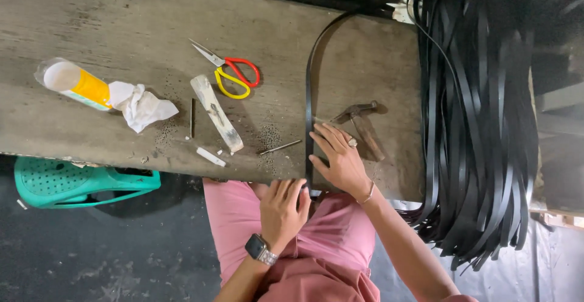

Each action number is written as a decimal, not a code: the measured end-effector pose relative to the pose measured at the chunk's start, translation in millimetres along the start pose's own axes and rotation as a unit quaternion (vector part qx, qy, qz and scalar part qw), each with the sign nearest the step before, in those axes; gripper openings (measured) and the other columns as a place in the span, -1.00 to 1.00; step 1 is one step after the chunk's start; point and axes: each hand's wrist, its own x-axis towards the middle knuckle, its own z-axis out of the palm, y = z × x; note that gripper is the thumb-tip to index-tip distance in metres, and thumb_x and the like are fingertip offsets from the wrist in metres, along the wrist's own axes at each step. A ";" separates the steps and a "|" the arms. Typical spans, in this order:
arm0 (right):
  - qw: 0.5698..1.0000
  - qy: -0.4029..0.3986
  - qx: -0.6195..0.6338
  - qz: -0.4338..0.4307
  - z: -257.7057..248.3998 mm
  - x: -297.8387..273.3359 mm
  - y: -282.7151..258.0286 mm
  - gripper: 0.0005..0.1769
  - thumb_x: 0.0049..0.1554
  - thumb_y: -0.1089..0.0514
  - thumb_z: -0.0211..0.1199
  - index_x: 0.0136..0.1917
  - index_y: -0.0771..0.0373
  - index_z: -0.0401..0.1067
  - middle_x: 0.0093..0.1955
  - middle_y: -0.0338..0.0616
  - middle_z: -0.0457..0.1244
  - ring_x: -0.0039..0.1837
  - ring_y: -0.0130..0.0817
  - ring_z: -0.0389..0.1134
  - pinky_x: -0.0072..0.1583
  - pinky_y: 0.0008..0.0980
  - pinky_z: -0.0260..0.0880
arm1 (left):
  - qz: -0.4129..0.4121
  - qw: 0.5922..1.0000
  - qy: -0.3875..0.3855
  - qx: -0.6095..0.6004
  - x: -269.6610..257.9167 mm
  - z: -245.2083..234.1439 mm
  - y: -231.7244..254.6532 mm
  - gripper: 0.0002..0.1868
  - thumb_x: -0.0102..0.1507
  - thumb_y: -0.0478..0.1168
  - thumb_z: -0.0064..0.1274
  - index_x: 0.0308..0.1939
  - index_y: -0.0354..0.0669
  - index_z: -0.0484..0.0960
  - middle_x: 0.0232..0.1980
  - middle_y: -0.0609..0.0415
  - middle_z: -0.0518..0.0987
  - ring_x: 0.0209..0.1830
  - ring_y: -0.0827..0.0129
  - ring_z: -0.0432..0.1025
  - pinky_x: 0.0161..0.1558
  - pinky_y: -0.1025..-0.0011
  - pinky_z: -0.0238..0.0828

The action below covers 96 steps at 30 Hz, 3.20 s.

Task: Using a hammer and a punch to create holes or fastenings along a long leather strip on a workbench.

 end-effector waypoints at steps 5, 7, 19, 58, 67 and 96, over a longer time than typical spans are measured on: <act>0.999 0.033 0.023 0.023 0.1 1.5 -0.2 -0.54 0.16 0.09 0.32 0.31 0.21 0.48 0.31 -0.02 0.30 0.40 -0.07 0.29 0.35 -0.11 0.28 | 0.078 0.995 -0.038 0.041 -3.7 36.2 -44.1 -0.81 0.18 -0.29 0.14 -0.15 0.06 0.68 -0.13 0.20 0.56 -0.10 0.23 0.44 -0.28 0.35 0.35; 0.997 0.042 0.042 0.038 4.8 10.0 1.1 -0.62 0.20 0.14 0.29 0.28 0.24 0.49 0.27 -0.01 0.31 0.34 -0.05 0.32 0.34 -0.10 0.32 | 0.088 0.995 -0.027 0.041 0.6 37.1 -51.1 -0.82 0.17 -0.30 0.15 -0.17 0.07 0.68 -0.14 0.22 0.55 -0.12 0.24 0.42 -0.30 0.37 0.33; 0.975 0.092 -0.176 -0.096 52.1 29.1 -3.3 -0.91 0.18 0.07 0.27 -0.18 0.02 0.45 0.02 -0.24 0.31 0.14 -0.23 0.27 0.14 -0.16 0.10 | 0.080 0.996 0.034 0.017 -1.5 20.3 -45.3 -0.67 0.17 -0.38 0.13 -0.02 0.07 0.67 0.03 0.14 0.58 0.10 0.15 0.44 0.00 0.25 0.37; 0.998 0.020 -0.060 -0.032 3.3 -17.5 -6.6 -0.06 0.05 -0.52 0.23 0.44 0.18 0.36 0.51 -0.09 0.22 0.51 -0.03 0.18 0.41 -0.06 0.12 | -0.167 0.927 -0.069 -0.329 48.9 43.3 -57.4 -0.88 0.44 -0.24 -0.06 -0.08 -0.19 0.56 -0.25 0.04 0.76 -0.40 0.32 0.66 -0.24 0.43 0.61; 0.998 0.014 -0.057 -0.022 3.5 -19.3 -8.0 -0.06 0.04 -0.53 0.22 0.42 0.18 0.37 0.50 -0.10 0.22 0.51 -0.04 0.18 0.43 -0.04 0.11 | -0.200 0.922 -0.066 -0.325 50.8 42.5 -53.4 -0.88 0.45 -0.25 -0.09 -0.05 -0.18 0.55 -0.26 0.01 0.76 -0.37 0.27 0.67 -0.25 0.40 0.62; 0.998 0.027 -0.056 -0.015 -1.6 -14.7 -14.2 -0.05 0.00 -0.50 0.29 0.43 0.17 0.37 0.49 -0.13 0.23 0.50 -0.05 0.19 0.43 -0.06 0.13 | -0.146 0.938 -0.089 -0.300 51.3 41.4 -52.6 -0.84 0.46 -0.18 -0.10 -0.09 -0.11 0.58 -0.26 0.11 0.76 -0.34 0.27 0.67 -0.25 0.40 0.63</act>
